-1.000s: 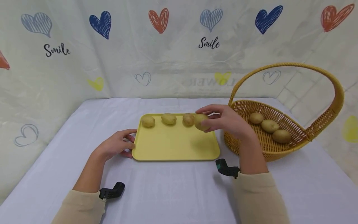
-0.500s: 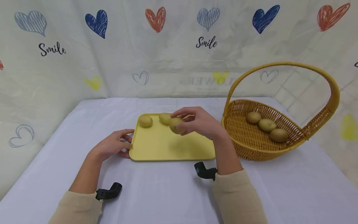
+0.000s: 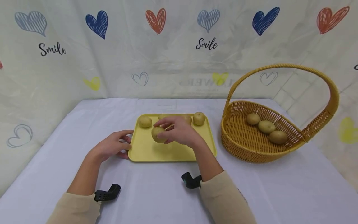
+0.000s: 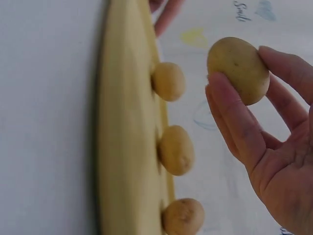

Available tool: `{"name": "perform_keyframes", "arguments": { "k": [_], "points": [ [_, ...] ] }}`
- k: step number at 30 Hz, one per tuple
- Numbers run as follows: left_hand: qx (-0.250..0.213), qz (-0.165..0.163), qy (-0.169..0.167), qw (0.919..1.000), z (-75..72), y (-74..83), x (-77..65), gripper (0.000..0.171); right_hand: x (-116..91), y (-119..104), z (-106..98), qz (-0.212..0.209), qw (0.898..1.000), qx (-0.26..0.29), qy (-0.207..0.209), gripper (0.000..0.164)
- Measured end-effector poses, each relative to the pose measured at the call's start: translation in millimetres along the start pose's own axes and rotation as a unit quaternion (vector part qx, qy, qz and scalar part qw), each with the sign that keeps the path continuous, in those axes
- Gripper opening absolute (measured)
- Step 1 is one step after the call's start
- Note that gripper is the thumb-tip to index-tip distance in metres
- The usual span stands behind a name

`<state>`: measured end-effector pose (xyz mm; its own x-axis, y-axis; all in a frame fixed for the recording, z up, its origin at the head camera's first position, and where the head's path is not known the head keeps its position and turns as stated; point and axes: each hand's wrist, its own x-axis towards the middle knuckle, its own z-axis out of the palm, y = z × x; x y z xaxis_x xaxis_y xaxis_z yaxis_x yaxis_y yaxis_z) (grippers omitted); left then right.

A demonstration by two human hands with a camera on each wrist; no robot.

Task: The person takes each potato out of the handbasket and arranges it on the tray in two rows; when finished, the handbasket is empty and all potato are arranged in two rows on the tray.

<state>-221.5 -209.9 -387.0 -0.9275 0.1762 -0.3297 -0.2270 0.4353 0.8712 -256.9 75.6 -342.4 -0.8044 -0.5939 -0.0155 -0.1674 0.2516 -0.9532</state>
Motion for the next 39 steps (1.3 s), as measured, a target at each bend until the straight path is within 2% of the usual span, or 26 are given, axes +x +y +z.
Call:
{"name": "perform_keyframes", "arguments": {
  "k": [9, 16, 23, 31, 35, 39],
  "points": [
    [-0.002, 0.002, -0.001, 1.0, 0.3, -0.3, -0.3, 0.073, 13, 16, 24, 0.041, 0.999, 0.006, 0.026, 0.037],
    [-0.003, -0.005, 0.003, 1.0, 0.0, -1.7, 1.8, 0.072, 16, 22, 32, 0.067, 0.998, -0.008, 0.007, 0.038],
    [0.002, -0.004, 0.004, 1.0, -0.4, -0.9, 1.3, 0.071, 20, 27, 37, 0.061, 0.997, -0.037, -0.006, 0.04],
    [-0.001, 0.0, 0.003, 1.0, -0.3, -0.5, 1.4, 0.072, 20, 23, 41, 0.076, 0.994, -0.065, 0.042, 0.037],
    [-0.001, -0.002, 0.003, 1.0, -0.2, -1.5, 3.1, 0.072, 19, 23, 45, 0.077, 0.995, -0.046, 0.052, 0.036],
    [-0.005, -0.001, 0.003, 1.0, 0.1, -2.1, 2.8, 0.072, 21, 25, 49, 0.079, 0.996, -0.019, 0.042, 0.033]
  ]
}}
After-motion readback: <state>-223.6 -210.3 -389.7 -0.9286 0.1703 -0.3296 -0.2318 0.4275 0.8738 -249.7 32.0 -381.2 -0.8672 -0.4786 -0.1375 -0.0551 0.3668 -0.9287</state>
